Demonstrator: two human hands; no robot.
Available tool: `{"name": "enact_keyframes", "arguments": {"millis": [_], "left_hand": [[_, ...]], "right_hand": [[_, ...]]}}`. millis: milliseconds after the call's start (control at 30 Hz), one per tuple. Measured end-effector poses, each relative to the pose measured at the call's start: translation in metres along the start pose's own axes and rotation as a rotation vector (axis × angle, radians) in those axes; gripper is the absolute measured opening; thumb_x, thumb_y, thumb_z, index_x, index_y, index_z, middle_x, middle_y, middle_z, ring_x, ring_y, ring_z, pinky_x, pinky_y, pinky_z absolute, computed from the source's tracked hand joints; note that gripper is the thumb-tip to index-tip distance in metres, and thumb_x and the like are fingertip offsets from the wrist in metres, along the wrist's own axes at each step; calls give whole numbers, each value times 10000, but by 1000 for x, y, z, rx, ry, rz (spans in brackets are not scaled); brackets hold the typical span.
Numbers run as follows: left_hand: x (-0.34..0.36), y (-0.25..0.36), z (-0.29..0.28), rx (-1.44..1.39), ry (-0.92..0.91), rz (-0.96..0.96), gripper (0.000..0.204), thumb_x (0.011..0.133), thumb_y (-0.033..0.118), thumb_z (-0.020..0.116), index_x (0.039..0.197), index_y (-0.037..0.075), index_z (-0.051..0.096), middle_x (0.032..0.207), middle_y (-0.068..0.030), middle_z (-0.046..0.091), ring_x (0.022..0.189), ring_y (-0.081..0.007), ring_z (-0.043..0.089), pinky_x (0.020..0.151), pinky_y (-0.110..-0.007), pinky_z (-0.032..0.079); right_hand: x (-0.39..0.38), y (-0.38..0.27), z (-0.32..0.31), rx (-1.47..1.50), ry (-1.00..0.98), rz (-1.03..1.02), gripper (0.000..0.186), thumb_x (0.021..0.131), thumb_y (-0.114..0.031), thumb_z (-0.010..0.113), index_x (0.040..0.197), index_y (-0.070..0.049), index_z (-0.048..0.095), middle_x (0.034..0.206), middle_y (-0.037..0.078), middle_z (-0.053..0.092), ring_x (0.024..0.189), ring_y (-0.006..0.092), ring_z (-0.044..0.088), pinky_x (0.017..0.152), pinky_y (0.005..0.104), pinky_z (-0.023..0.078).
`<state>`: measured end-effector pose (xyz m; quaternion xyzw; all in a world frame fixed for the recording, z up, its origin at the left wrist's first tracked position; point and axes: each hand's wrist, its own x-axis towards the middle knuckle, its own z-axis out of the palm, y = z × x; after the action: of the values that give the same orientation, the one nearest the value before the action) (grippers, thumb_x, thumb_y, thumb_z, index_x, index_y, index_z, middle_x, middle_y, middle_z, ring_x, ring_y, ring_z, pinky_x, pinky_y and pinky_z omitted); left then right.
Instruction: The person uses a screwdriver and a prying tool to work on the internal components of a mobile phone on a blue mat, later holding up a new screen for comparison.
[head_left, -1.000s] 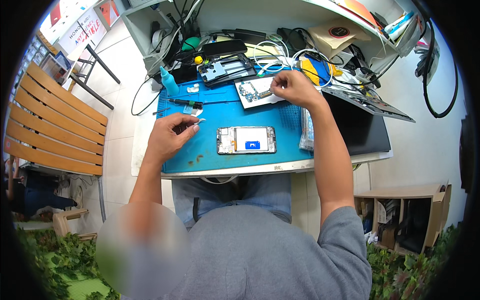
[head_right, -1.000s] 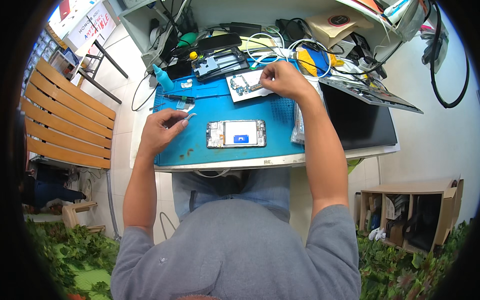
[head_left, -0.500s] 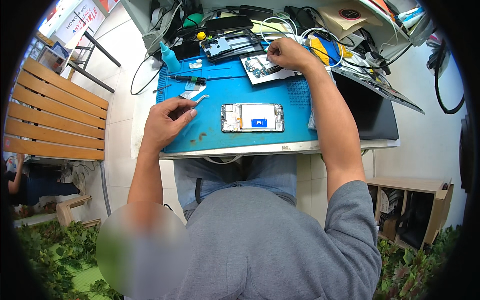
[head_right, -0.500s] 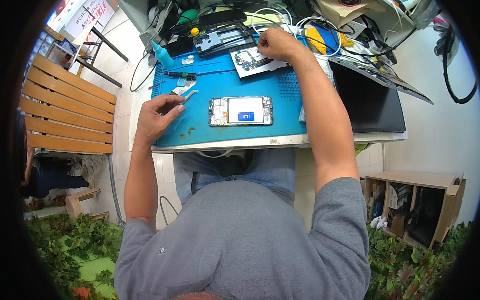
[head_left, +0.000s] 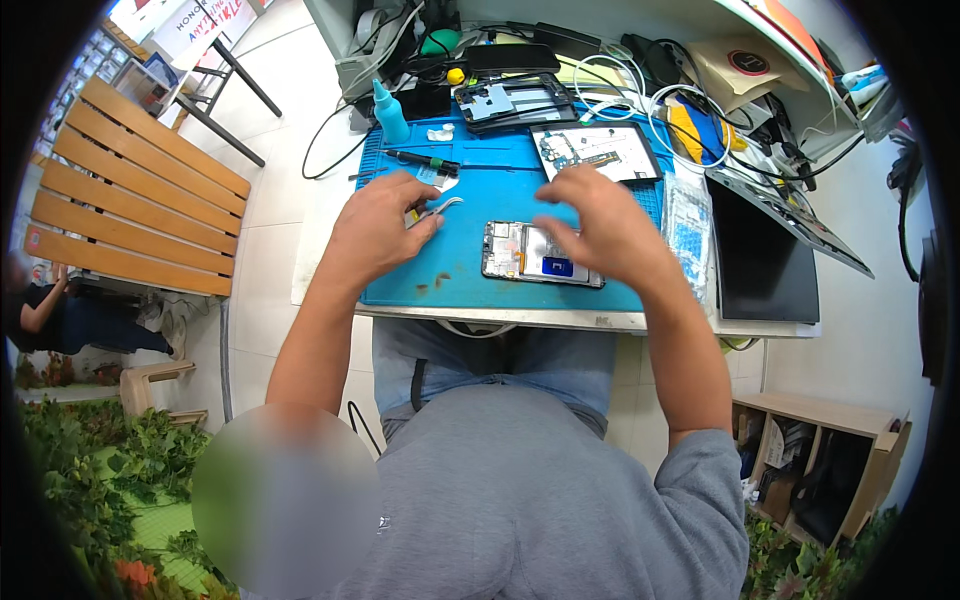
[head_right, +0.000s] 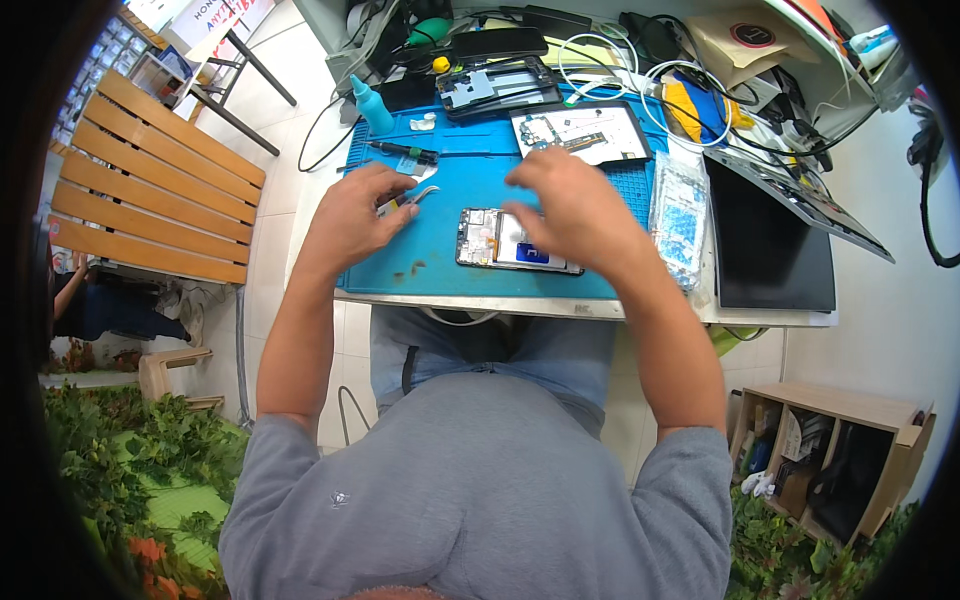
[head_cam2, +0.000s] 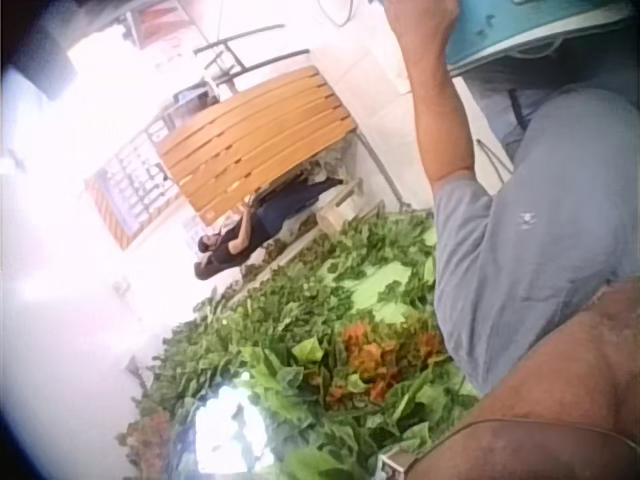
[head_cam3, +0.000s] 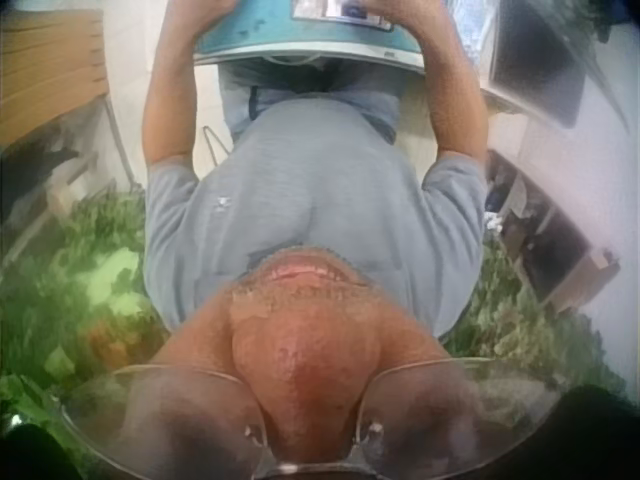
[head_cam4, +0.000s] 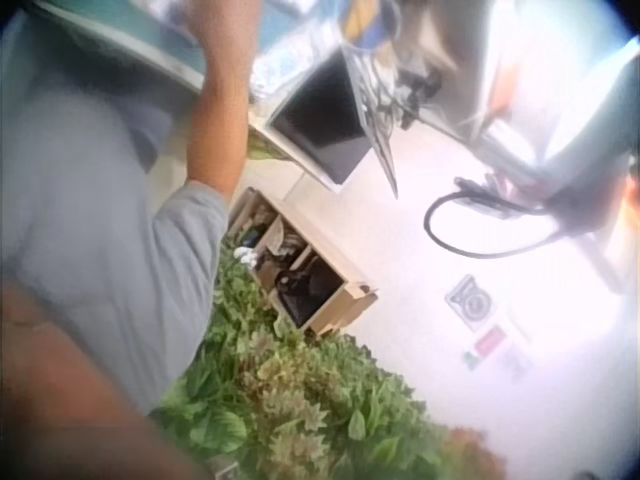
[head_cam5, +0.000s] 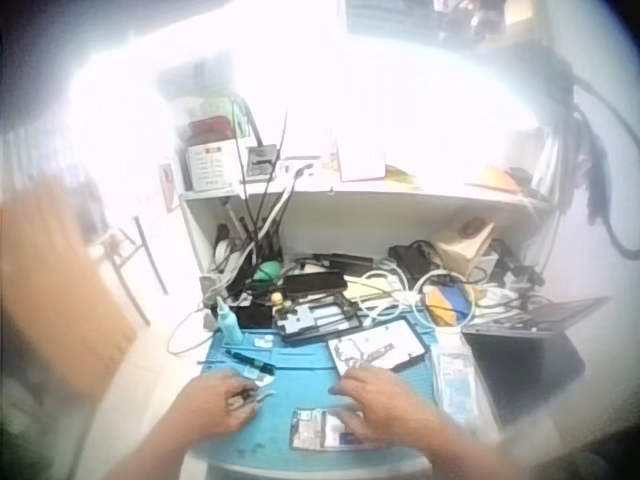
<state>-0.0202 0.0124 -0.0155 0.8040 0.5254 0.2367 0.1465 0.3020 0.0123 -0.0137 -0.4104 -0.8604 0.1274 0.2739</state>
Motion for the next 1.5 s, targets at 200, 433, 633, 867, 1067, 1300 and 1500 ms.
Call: {"name": "enact_keyframes", "arguments": {"millis": [200,433,633,867,1067,1300,1500], "left_hand": [[2,-3,4,95,-109,-109,188,959,201,883,1087,65,859,1097,-85,799,936,-266,767,866,-387,616],[-9,5,4,-164,-74,-52,172,1007,140,845,1158,60,828,1108,-89,799,972,-243,776,854,-359,620],[-11,3,7,-236,-152,97,182,1025,85,813,1204,53,812,1125,-112,782,991,-244,771,871,-358,623],[-13,3,19,-214,-81,177,191,976,68,838,1165,89,856,1127,-94,786,1029,-272,761,903,-390,623],[-13,2,22,-233,-56,152,184,956,81,852,1137,103,876,1112,-80,790,1028,-287,750,913,-404,614],[-10,-2,21,-182,-81,183,232,958,30,852,1177,98,883,1130,-86,782,1020,-244,773,882,-363,628],[-4,-6,18,-206,-148,157,217,962,17,832,1161,87,885,1065,-84,781,979,-239,763,853,-336,609]], "right_hand": [[-19,-24,26,16,-44,3,302,948,-169,855,1209,-34,787,1191,128,719,1124,342,645,1006,467,526],[-23,-19,31,51,-2,5,293,946,-155,858,1201,-26,790,1182,133,719,1120,346,645,1003,468,532],[-22,-19,31,48,-15,13,275,956,-177,842,1182,-26,793,1145,134,719,1139,340,654,996,462,517],[-24,-17,31,45,-8,28,273,952,-181,853,1164,-18,797,1141,127,722,1117,338,654,991,461,525],[-23,-19,30,51,-26,41,267,957,-180,853,1157,-11,803,1133,130,725,1108,338,654,1007,467,531],[-24,-19,31,52,-15,32,263,965,-183,848,1158,-10,807,1122,131,729,1099,333,658,995,460,522],[-25,-20,30,49,-4,33,255,964,-179,846,1148,-7,805,1114,136,730,1092,335,659,987,464,521]]}}
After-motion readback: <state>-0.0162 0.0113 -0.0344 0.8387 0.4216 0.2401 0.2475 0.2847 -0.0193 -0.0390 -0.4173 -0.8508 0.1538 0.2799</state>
